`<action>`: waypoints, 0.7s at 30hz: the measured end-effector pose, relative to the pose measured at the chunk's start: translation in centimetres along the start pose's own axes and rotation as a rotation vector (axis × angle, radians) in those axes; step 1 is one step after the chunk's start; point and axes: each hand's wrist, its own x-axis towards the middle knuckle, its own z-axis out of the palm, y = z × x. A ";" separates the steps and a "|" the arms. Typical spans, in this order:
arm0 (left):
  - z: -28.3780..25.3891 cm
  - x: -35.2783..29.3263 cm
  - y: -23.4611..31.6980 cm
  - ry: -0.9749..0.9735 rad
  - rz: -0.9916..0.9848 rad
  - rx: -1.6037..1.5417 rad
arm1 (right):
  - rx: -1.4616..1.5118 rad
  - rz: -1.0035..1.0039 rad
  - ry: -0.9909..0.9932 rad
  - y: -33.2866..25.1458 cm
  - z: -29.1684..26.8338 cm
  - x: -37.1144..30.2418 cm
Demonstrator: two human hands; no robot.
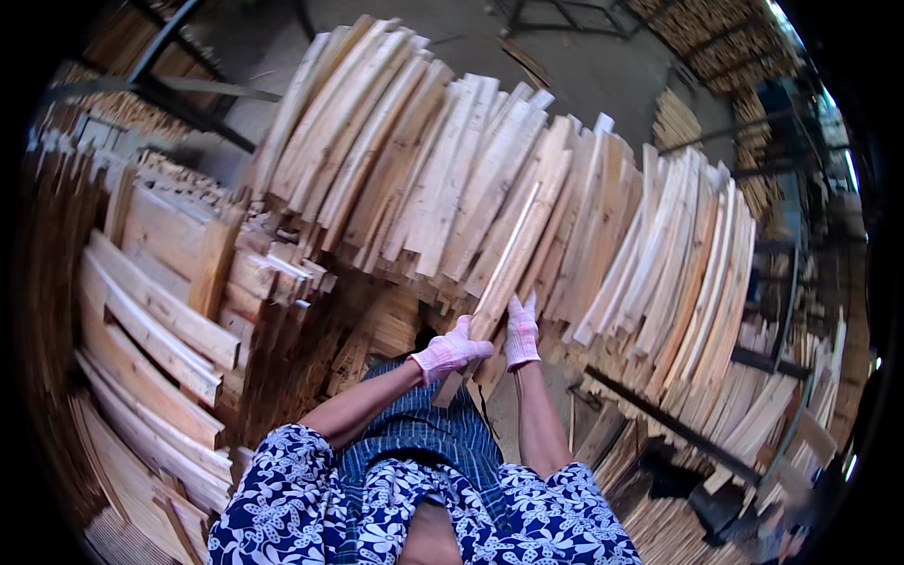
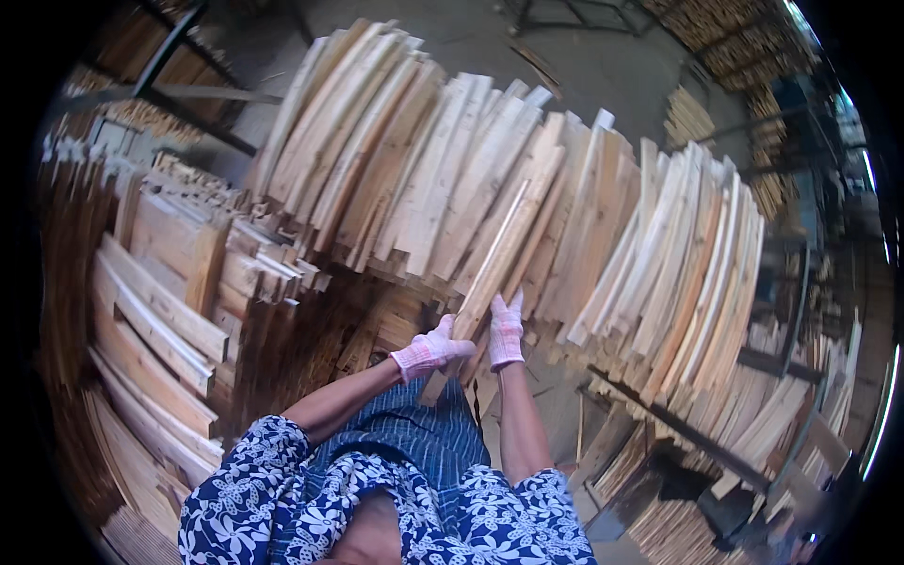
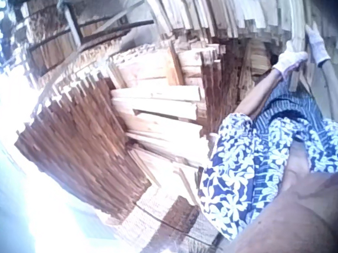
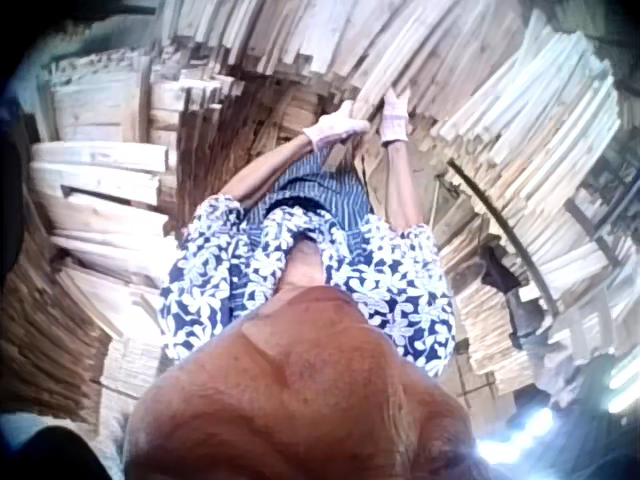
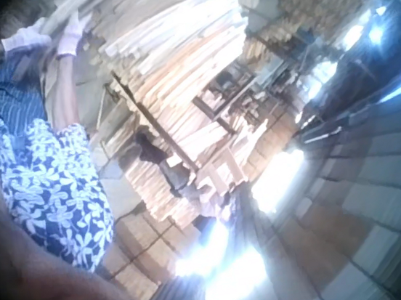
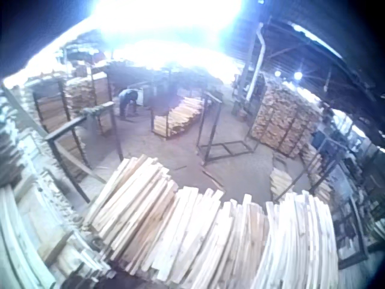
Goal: The person repeatedly picks up wooden planks from a large pile on the floor and stacks them onto a vertical rack. They wear pink gloves and handle the planks one by one or in small groups, lifting them overhead to place them into the rack slots.
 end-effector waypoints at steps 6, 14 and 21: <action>0.0 -6.1 -1.3 0.277 0.354 -0.201 | 0.011 -0.239 -0.076 -6.0 6.8 -4.2; -4.8 -22.5 0.3 0.749 0.668 -0.588 | -0.362 -0.428 -0.700 -22.2 23.3 -9.8; -5.7 -34.1 -7.9 1.182 0.768 -1.065 | -0.625 -0.898 -1.195 -21.3 38.1 -16.7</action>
